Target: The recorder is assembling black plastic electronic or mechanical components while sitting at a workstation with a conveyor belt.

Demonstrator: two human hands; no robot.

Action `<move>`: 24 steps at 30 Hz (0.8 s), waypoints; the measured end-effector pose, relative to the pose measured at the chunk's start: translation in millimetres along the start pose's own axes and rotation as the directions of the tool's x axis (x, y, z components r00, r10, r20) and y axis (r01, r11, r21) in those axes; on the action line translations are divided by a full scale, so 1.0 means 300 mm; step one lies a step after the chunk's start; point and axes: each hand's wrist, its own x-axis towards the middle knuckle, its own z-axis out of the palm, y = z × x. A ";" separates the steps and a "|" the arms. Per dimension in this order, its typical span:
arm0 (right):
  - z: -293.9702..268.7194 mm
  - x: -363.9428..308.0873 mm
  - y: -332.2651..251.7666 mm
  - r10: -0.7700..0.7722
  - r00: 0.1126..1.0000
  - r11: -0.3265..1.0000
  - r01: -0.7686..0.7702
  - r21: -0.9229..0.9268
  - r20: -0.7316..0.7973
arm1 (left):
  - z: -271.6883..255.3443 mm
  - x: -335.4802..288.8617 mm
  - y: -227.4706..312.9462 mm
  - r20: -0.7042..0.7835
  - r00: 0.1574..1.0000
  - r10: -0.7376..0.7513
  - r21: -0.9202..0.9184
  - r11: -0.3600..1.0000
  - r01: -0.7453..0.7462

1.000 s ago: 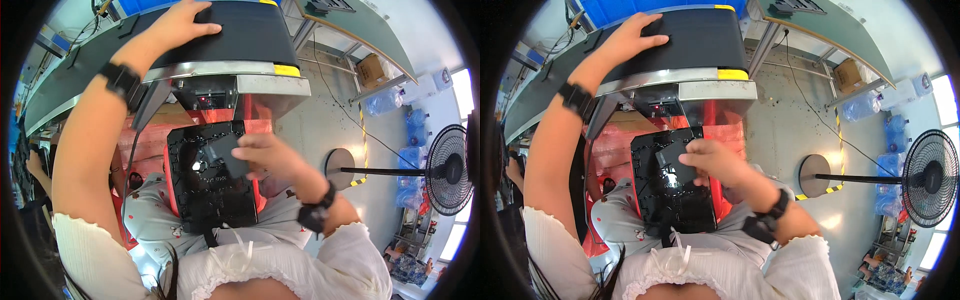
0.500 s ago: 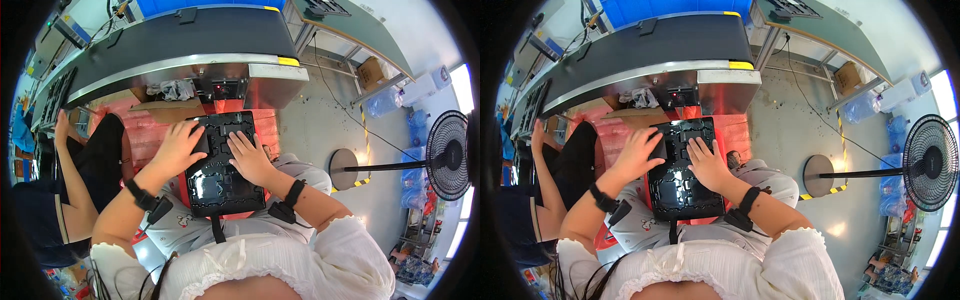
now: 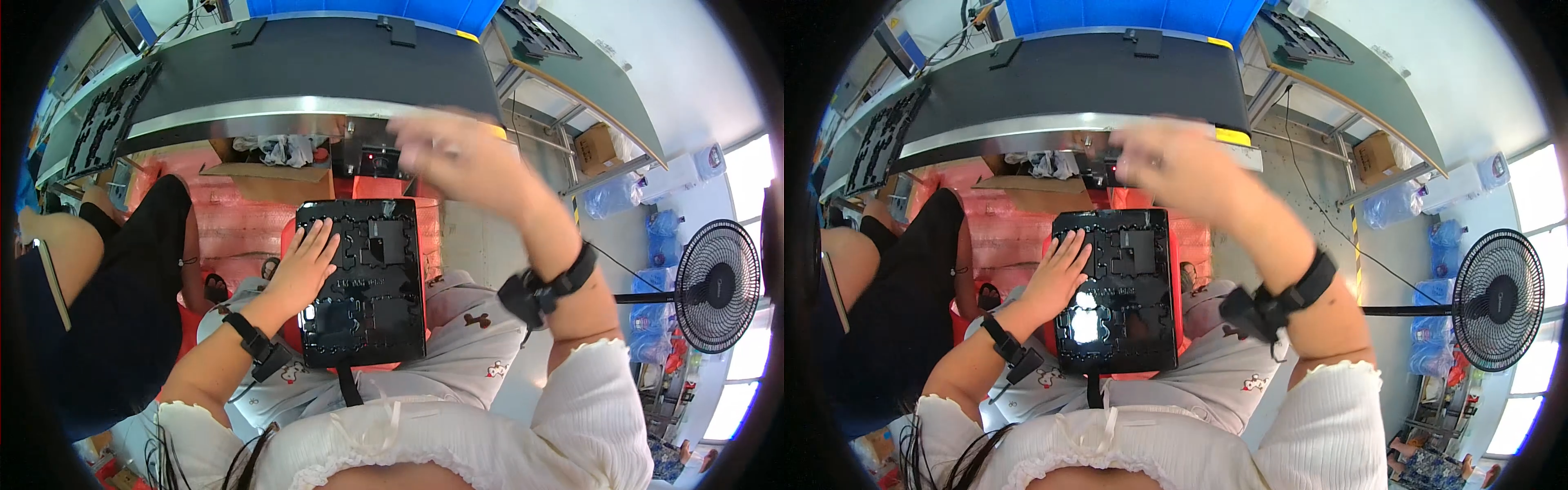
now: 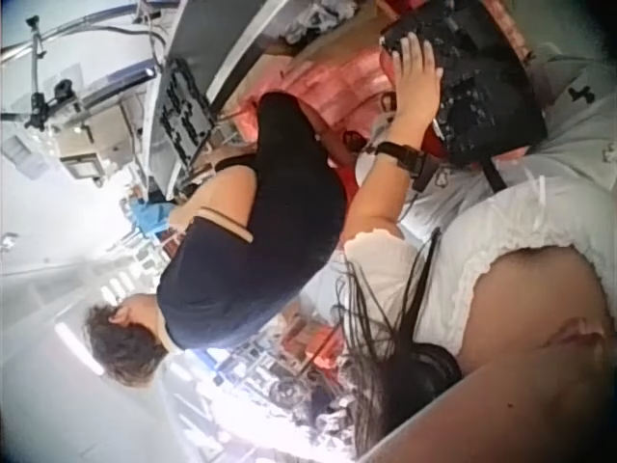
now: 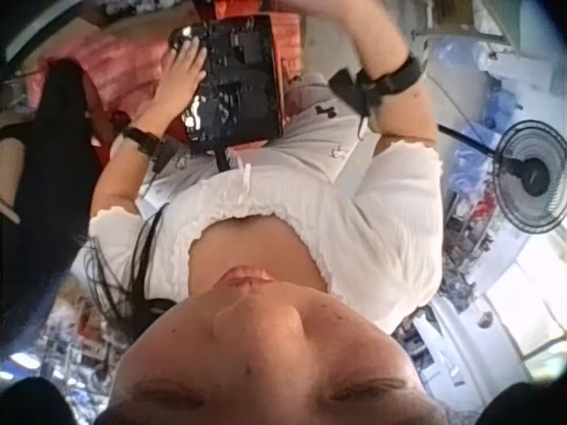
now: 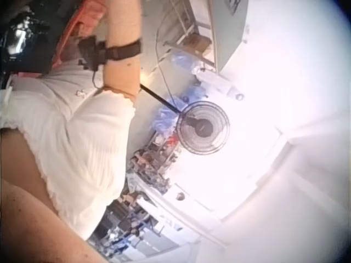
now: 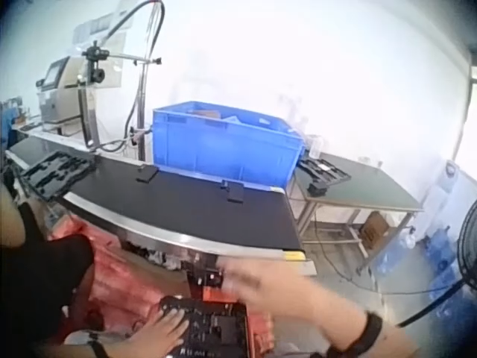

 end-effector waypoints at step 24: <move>-0.200 -0.056 0.038 0.207 0.816 0.978 -0.163 0.128 -0.540 | -0.728 0.934 -0.425 -0.165 0.984 -0.067 0.073 0.994 0.080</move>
